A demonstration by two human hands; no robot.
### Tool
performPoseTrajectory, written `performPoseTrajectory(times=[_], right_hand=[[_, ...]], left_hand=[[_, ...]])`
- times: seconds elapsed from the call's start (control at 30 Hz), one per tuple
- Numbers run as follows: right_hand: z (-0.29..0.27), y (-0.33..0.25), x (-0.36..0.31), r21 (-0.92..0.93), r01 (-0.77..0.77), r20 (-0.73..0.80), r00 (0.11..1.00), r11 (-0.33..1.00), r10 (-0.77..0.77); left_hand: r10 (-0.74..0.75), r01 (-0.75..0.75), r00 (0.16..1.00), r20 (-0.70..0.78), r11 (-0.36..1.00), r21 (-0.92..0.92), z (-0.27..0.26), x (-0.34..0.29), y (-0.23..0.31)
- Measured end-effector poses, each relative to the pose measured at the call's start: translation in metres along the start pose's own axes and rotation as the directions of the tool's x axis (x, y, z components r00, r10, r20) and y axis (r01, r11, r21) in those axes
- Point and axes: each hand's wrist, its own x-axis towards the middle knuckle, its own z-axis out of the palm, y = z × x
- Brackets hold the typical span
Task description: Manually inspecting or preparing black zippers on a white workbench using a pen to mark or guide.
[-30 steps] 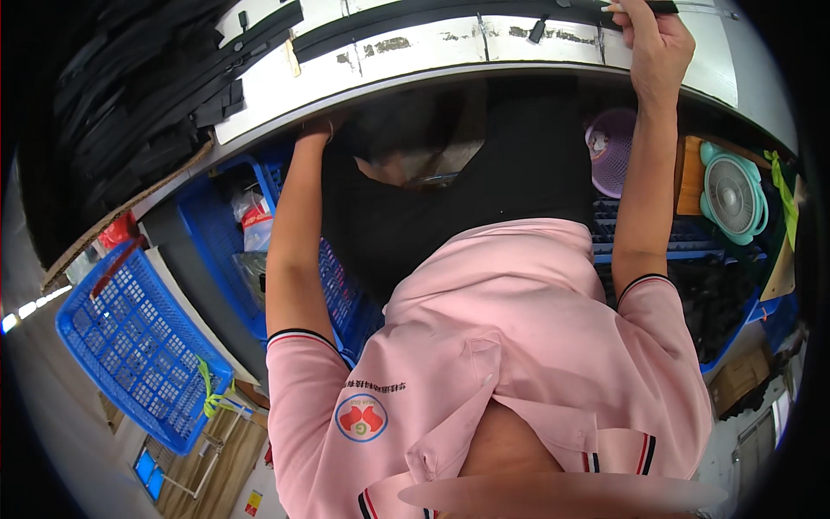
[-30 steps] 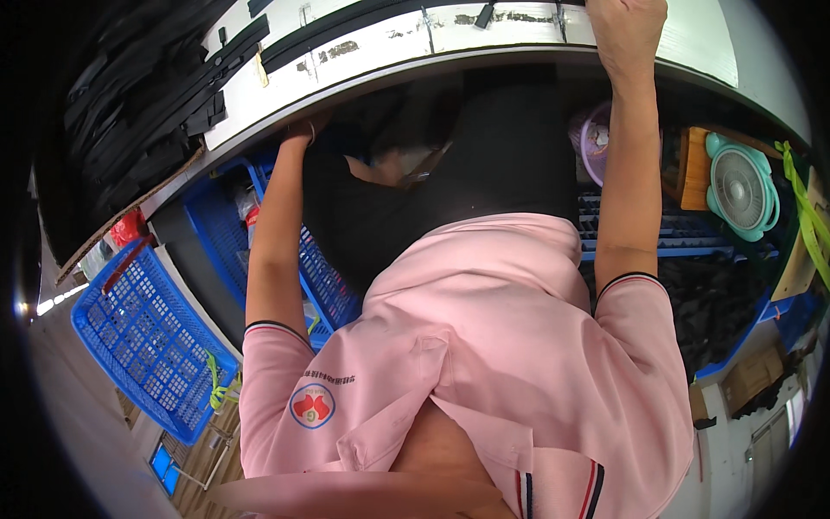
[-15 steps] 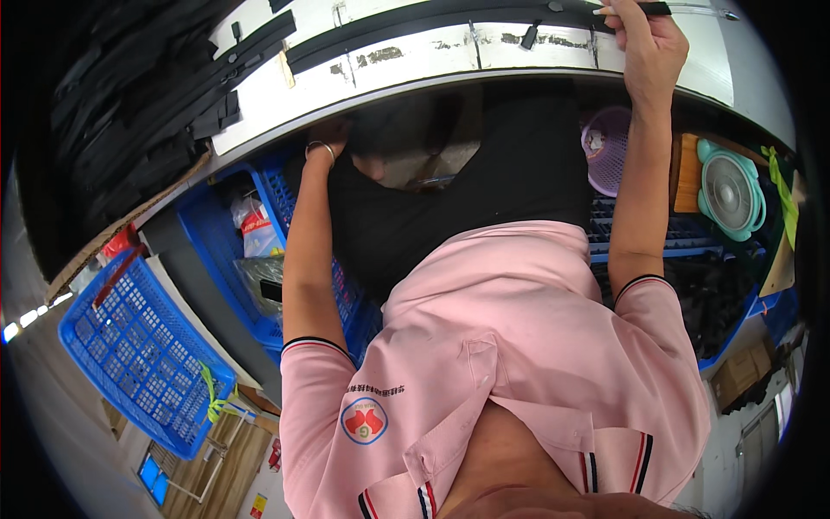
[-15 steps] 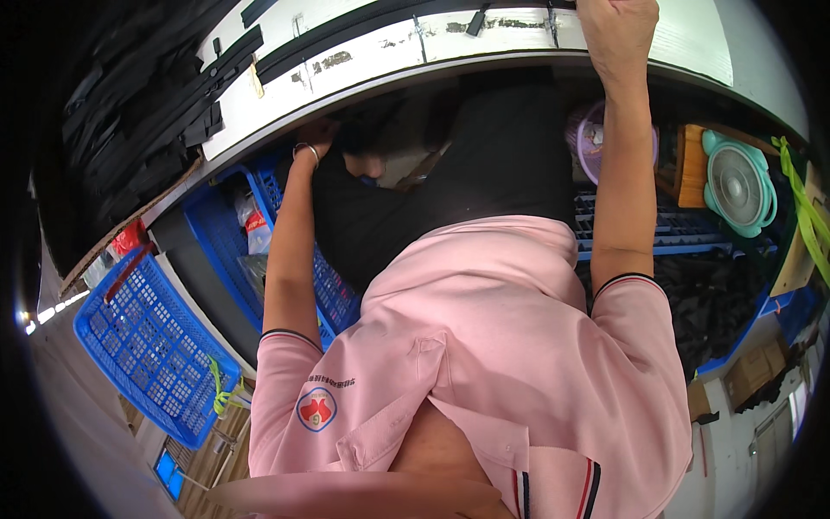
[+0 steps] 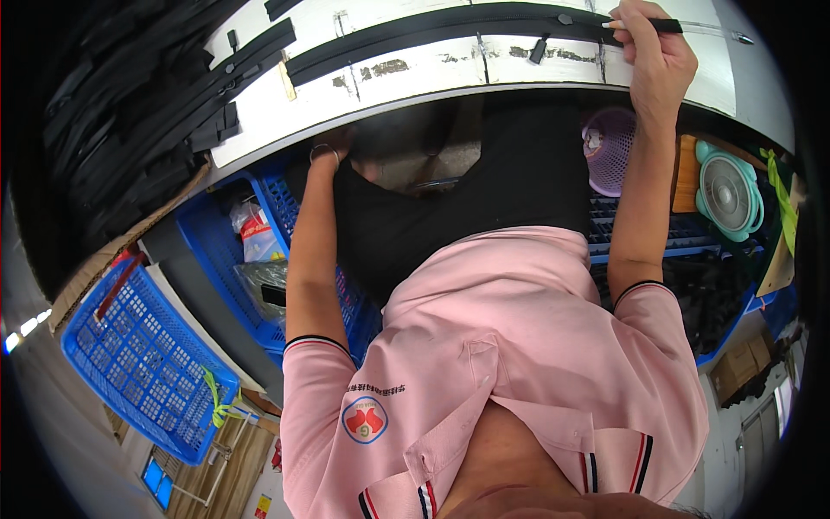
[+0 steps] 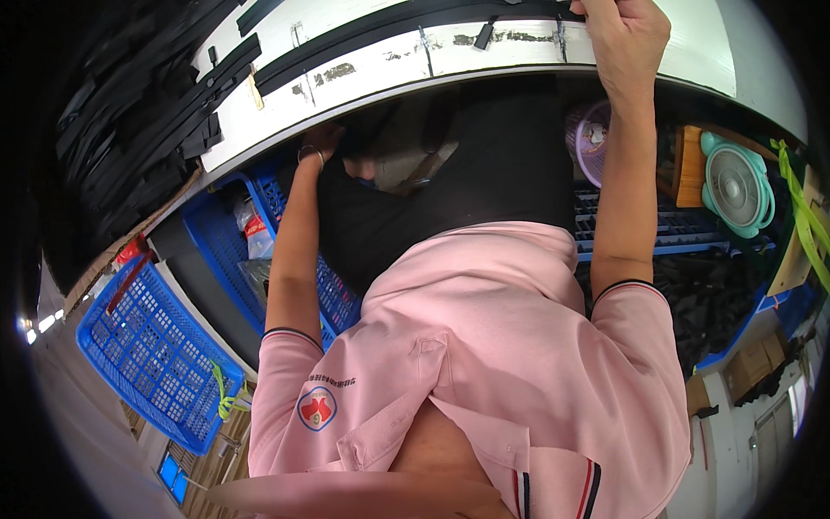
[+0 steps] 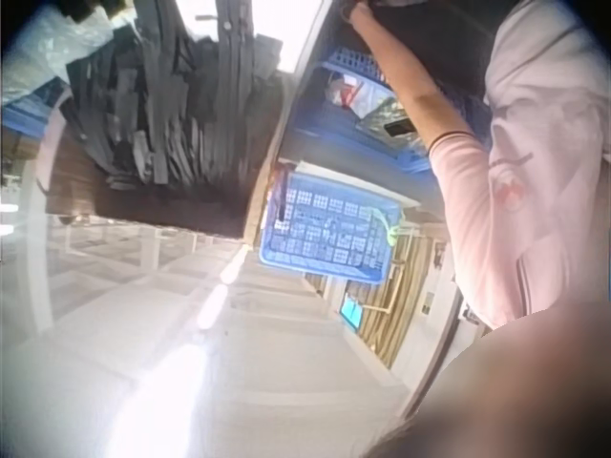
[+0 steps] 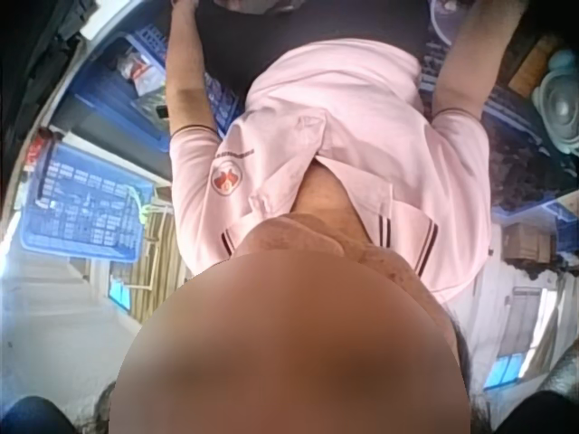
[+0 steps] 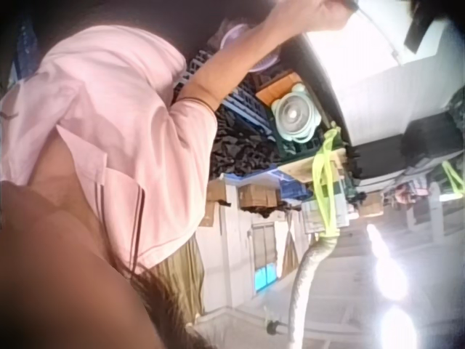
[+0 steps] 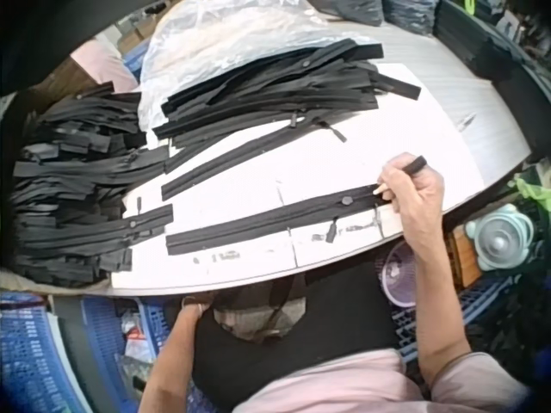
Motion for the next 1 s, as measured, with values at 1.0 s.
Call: performPoseTrajectory(times=[1.0], right_hand=[[-0.019,0.016,0.007,0.055,0.111,-0.013,0.994,0.992,-0.111]], left_hand=[[-0.226,0.238,0.931,0.287,0.971,-0.005,-0.016,-0.016,0.032]])
